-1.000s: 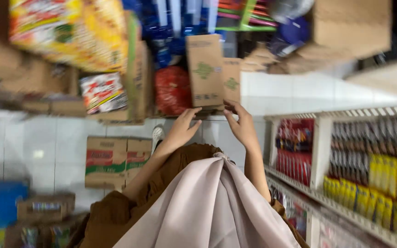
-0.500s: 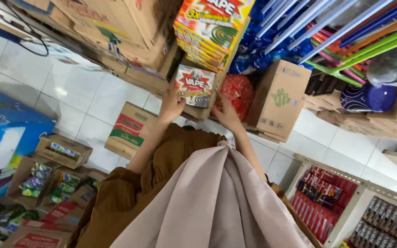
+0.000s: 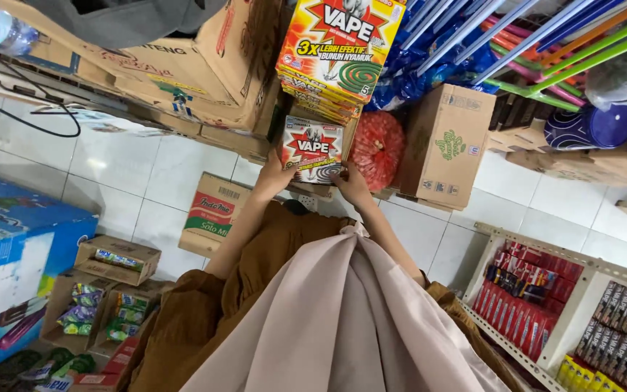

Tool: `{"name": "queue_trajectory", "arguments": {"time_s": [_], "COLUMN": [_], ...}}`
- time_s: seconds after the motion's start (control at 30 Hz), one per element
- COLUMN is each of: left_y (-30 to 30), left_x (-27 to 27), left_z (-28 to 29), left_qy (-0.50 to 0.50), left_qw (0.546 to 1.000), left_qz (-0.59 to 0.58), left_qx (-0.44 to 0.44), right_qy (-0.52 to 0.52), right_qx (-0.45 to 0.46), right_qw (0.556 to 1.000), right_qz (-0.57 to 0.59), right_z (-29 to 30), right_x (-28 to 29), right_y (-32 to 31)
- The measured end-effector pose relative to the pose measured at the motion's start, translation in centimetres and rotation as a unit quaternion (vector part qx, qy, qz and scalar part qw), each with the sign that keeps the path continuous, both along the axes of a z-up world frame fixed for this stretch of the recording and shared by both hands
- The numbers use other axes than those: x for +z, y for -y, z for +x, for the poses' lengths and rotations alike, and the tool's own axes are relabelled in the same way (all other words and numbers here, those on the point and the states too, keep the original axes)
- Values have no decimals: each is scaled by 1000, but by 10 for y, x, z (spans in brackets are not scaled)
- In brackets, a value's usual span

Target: The person stocks a store shelf by picking up boxes of mosquito coils and stacking them onto the shelf by hand.

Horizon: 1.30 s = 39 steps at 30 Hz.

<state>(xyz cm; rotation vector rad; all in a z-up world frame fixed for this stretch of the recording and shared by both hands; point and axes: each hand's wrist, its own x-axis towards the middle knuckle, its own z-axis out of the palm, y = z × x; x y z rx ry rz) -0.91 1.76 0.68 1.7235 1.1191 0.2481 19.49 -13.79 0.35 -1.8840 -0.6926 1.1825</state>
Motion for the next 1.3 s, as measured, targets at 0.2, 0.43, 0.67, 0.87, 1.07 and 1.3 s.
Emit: {"name": "queue_trajectory", "arguments": {"time_s": [0.2,0.43,0.67,0.87,1.07,1.3], "left_y": [21,79,134,190,299,408], "left_x": [34,98,128,130,109,143], "left_z": [-9,58,153,206,262,317], "left_qy": [144,193,261,228,231,38], "left_qw": [972,929,880,837,764,765], "left_qz": [-99,-258,-200,-294,-394,-447], "left_qx": [-158,-183,-342,-401,-456,-462], "right_qy": [-97,430,520,476,514,378], "right_qx": [41,-188,-111,-359,-219,-520], "right_qw": [994,877,846,802,827,765], "right_qz": [43,106,36,-7,-69,-36], "right_z": [34,3,49,101,79,86], "right_x": [44,189,191,190,220,216], "right_y": [51,95,155,294,342,538]}}
